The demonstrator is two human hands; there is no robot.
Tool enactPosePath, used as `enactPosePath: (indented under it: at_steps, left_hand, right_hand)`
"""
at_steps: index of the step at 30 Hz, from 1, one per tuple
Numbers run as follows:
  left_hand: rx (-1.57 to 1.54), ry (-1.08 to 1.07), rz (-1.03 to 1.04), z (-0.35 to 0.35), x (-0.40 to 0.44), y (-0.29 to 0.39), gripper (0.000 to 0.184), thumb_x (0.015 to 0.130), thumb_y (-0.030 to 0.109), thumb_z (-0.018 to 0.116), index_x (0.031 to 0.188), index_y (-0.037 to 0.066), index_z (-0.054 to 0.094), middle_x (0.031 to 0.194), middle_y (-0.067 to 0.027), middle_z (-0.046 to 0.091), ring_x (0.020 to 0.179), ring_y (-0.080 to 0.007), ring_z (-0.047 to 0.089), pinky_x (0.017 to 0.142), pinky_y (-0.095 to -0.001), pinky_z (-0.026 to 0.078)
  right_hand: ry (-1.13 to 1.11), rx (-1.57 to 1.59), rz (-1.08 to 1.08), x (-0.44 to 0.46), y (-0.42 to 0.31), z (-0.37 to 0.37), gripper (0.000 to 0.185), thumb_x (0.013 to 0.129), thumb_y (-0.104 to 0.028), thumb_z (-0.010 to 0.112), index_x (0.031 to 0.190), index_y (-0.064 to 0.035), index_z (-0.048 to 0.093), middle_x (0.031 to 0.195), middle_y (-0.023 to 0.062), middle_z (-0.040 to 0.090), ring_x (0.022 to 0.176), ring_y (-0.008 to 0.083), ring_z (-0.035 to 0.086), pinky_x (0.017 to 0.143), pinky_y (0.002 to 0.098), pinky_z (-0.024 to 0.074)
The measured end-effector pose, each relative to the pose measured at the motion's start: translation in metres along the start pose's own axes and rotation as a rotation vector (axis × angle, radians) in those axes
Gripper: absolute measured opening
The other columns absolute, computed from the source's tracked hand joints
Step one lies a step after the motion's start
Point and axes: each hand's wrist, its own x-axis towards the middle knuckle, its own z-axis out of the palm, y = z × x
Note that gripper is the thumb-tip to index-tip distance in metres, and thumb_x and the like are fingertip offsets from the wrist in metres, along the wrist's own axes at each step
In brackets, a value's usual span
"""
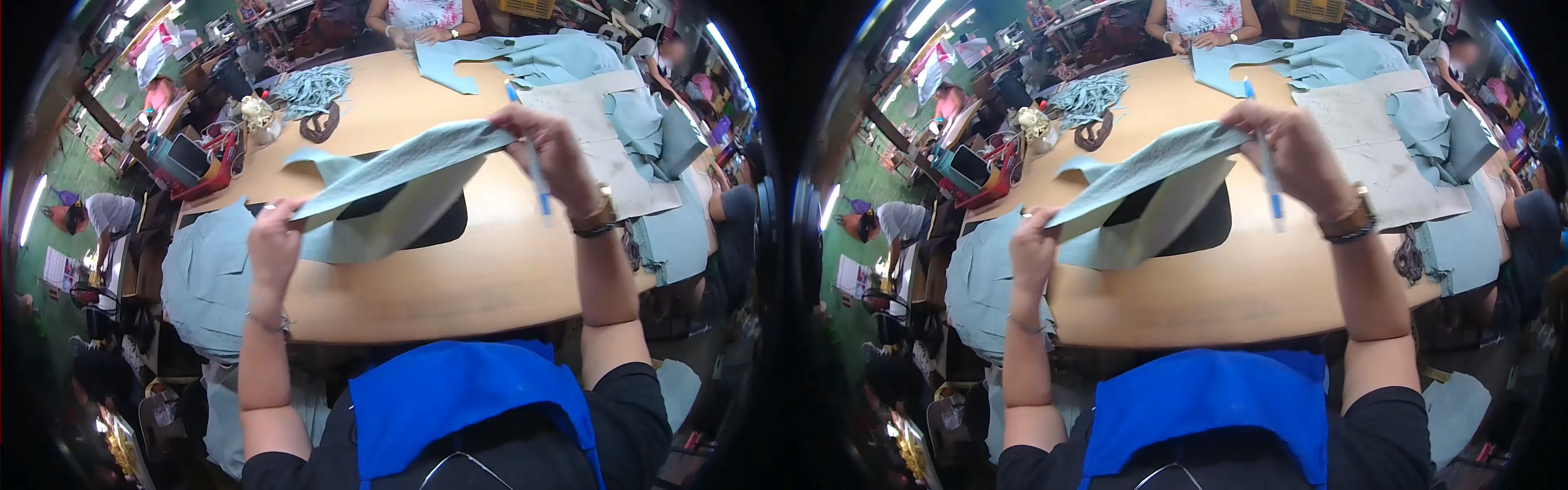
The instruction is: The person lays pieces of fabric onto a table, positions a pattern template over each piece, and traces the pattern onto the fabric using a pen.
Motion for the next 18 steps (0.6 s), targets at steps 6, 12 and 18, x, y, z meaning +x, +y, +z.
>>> enactPosePath:
  at_steps: [6, 12, 18]
  left_hand:
    - [-0.397, -0.116, -0.119, -0.095, 0.049, 0.024, 0.015, 0.090, 0.014, 0.067, 0.097, 0.001, 0.068, 0.080, 0.0030, 0.062, 0.075, -0.0051, 0.055, 0.070, -0.0210, 0.044]
    - [-0.373, -0.569, -0.430, -0.002, 0.159, -0.036, 0.028, 0.091, 0.024, 0.062, 0.110, 0.004, 0.065, 0.082, 0.0033, 0.061, 0.058, -0.0046, 0.049, 0.051, -0.0216, 0.038]
    - [-0.455, 0.370, 0.036, 0.053, 0.245, -0.028, 0.019, 0.090, 0.003, 0.052, 0.104, 0.002, 0.064, 0.094, -0.0073, 0.068, 0.088, -0.0142, 0.063, 0.082, -0.0275, 0.049]
  right_hand:
    - [-0.189, -0.145, 0.082, 0.035, -0.044, -0.088, 0.017, 0.083, 0.008, 0.064, 0.096, -0.0021, 0.067, 0.075, -0.0043, 0.058, 0.070, 0.0040, 0.053, 0.063, 0.0195, 0.0450]
    - [-0.425, -0.533, 0.386, 0.102, 0.042, -0.087, 0.025, 0.085, -0.028, 0.070, 0.089, -0.0031, 0.065, 0.067, -0.0005, 0.055, 0.055, 0.0100, 0.053, 0.049, 0.0262, 0.0441]
    - [0.447, -0.440, -0.069, 0.140, 0.103, -0.079, 0.008, 0.085, -0.006, 0.064, 0.089, 0.0000, 0.065, 0.075, 0.0043, 0.066, 0.068, 0.0114, 0.061, 0.064, 0.0277, 0.0506]
